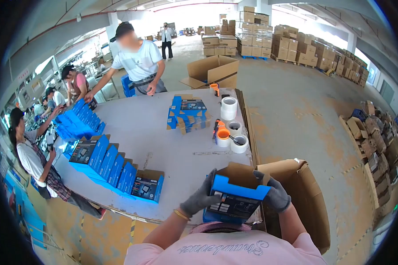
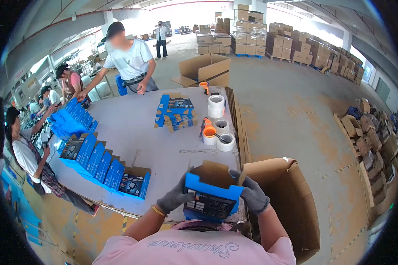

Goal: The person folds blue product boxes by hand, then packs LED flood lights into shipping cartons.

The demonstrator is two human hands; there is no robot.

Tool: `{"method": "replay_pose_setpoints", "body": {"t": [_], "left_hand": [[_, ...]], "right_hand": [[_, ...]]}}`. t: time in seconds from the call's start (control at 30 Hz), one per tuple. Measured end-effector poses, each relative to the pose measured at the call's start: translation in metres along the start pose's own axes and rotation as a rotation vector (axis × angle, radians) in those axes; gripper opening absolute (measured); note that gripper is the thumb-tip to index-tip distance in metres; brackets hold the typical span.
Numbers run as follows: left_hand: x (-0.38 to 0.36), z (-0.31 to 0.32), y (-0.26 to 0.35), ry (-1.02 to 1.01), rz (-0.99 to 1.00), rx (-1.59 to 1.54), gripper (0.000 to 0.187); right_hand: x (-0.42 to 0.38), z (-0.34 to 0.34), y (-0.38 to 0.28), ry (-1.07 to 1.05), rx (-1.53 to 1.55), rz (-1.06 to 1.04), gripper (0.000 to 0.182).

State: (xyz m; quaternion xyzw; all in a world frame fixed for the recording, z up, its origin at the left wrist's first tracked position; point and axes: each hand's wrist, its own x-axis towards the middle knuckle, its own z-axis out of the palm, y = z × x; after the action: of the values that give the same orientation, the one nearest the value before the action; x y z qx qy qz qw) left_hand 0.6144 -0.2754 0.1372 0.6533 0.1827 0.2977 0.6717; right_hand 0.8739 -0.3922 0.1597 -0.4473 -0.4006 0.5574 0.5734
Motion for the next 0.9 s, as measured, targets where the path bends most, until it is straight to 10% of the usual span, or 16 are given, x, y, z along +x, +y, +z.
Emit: {"method": "replay_pose_setpoints", "body": {"t": [0.1,0.2,0.3,0.9], "left_hand": [[-0.005,-0.003,0.019,-0.066,-0.073,0.044,0.086],[-0.011,0.021,0.029,0.106,-0.106,0.053,0.085],[-0.026,0.032,0.016,0.127,-0.1,0.058,0.083],[-0.003,-0.003,0.041,-0.054,-0.439,-0.51,0.052]], "right_hand": [[0.004,0.012,-0.013,0.078,-0.776,-0.201,0.059],[0.012,0.015,0.019,0.052,0.098,-0.181,0.066],[0.002,0.03,0.007,0.162,0.004,0.111,0.072],[-0.009,0.036,0.005,0.143,0.084,0.229,0.062]]}}
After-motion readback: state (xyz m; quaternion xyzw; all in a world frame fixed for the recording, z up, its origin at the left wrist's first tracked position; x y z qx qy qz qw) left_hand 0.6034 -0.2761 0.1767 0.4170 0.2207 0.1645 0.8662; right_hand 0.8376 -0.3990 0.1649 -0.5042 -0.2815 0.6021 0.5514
